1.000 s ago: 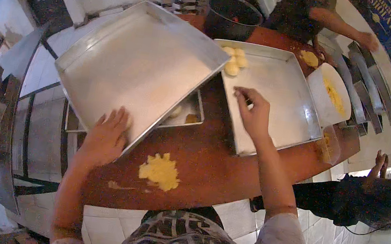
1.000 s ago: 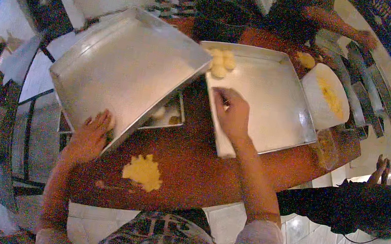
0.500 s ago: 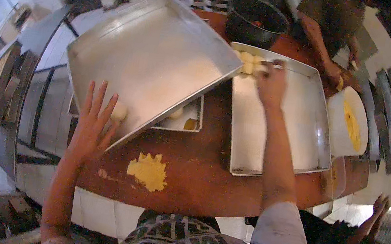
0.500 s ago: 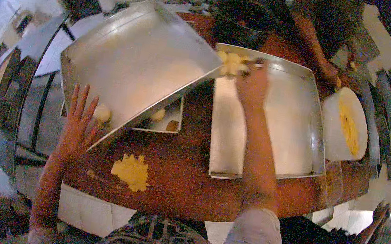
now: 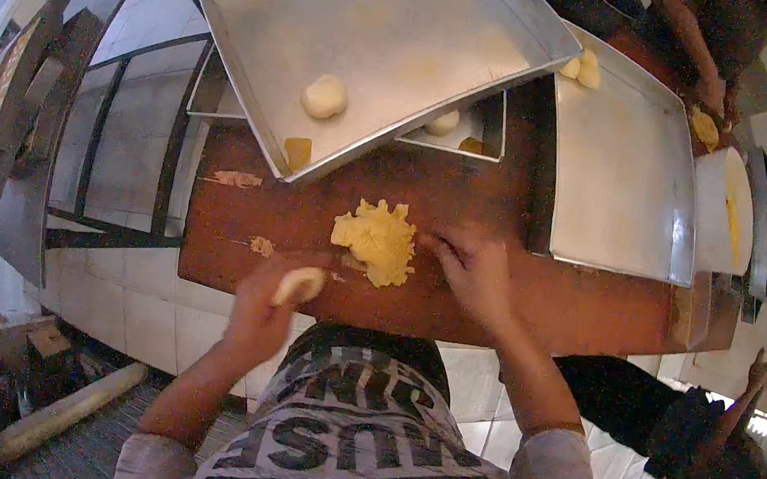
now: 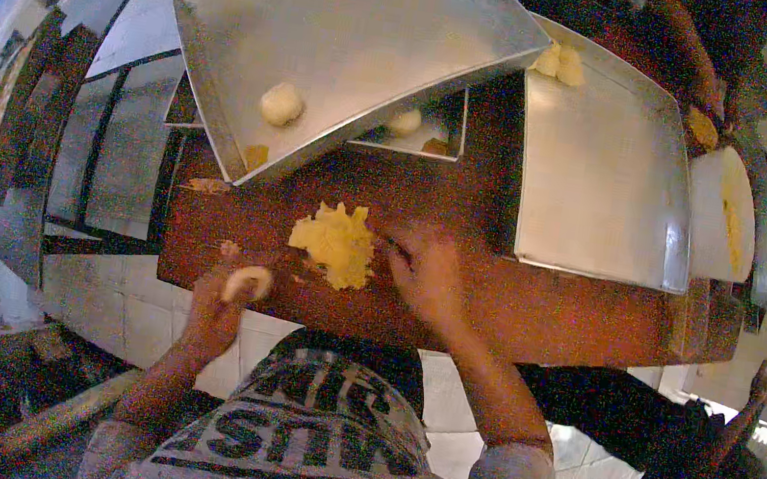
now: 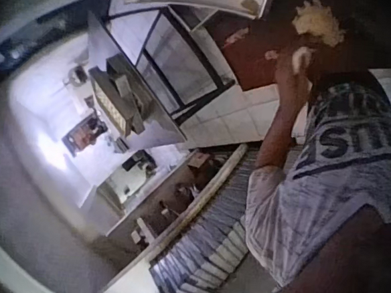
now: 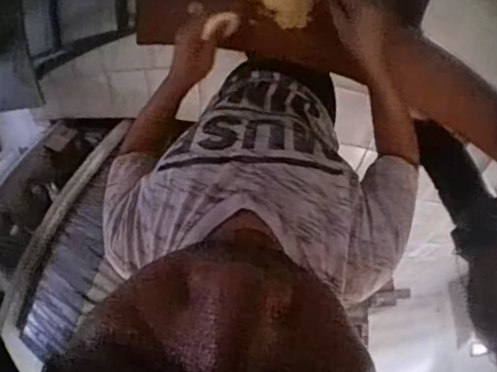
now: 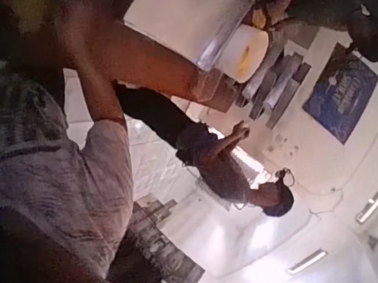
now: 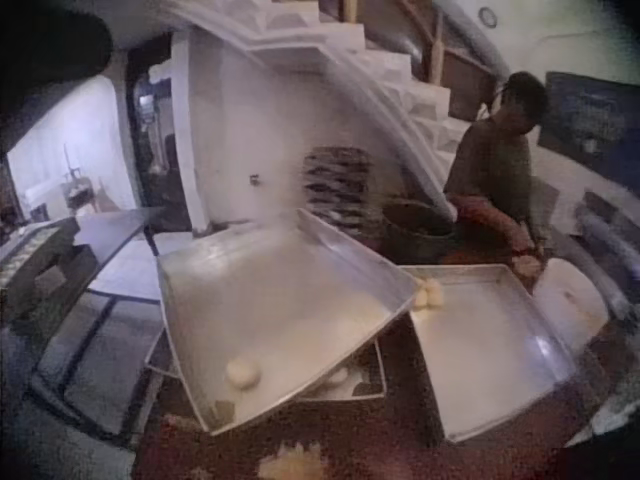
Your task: The person greases a baking tray with a brush and then shapes pieces of dough with filling by hand, placing the finished rolls onto the tray.
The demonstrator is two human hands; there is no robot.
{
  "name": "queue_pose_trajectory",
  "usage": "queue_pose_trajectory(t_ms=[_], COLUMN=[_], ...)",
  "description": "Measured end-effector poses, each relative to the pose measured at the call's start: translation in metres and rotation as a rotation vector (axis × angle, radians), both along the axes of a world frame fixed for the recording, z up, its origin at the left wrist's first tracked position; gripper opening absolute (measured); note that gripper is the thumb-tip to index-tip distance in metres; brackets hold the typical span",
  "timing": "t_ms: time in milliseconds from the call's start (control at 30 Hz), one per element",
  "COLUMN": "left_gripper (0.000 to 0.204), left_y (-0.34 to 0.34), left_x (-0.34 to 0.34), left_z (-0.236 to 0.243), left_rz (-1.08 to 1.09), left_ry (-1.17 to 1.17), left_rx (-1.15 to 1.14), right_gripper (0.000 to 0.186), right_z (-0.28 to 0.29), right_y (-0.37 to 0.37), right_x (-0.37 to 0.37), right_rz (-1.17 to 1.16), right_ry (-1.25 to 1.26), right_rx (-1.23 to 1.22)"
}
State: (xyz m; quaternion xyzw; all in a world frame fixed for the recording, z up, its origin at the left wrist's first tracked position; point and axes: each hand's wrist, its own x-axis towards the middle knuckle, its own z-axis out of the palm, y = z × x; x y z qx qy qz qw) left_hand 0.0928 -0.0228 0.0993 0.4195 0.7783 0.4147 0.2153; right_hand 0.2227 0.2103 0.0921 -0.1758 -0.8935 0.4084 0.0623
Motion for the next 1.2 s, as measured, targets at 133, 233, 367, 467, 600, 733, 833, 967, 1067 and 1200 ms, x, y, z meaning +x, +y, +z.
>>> queue_pose_trajectory(t_ms=[133, 233, 367, 467, 600, 733, 833, 967, 1067, 1200], left_gripper=[0.021, 0.024, 0.027, 0.03, 0.032, 0.026, 0.029, 0.043, 0.053, 0.061], left_y=[-0.035, -0.039, -0.028, -0.013, 0.018, 0.071, 0.093, 0.089, 0.075, 0.067], left_x=[-0.017, -0.015, -0.014, -0.014, -0.008, 0.007, 0.018, 0.022, 0.014, 0.014], left_z=[-0.005, -0.004, -0.003, 0.005, 0.023, 0.014, -0.002, -0.009, 0.003, 0.024], left_rz=[0.269, 0.584, 0.141, -0.026, -0.062, 0.142, 0.211, 0.12, 0.001, -0.016], left_ry=[-0.293, -0.742, -0.492, -0.224, 0.076, -0.404, -0.523, -1.025, -1.232, -1.071], left_rx=[-0.123, -0.094, -0.023, -0.013, 0.151, 0.277, 0.29, 0.489, 0.592, 0.567], right_gripper=[0.044, 0.046, 0.043, 0.036, 0.022, 0.016, 0.015, 0.035, 0.045, 0.043], right_z=[-0.033, -0.051, -0.061, -0.045, -0.001, 0.026, 0.027, 0.023, 0.03, 0.045], right_y=[0.006, 0.007, 0.014, 0.018, 0.004, -0.025, -0.032, -0.027, -0.025, -0.022], right_x=[-0.014, -0.011, 0.002, 0.011, 0.02, 0.018, 0.009, -0.001, -0.006, -0.014], right_rz=[0.2, 0.333, 0.309, 0.247, -0.249, -0.406, -0.413, -0.078, 0.056, -0.061], right_ry=[0.152, 0.135, 0.027, -0.063, 0.075, 0.278, 0.315, 0.433, 0.342, 0.403], right_rx=[0.519, 0.631, 0.63, 0.507, -0.339, -0.999, -0.757, 0.264, 0.474, 0.24])
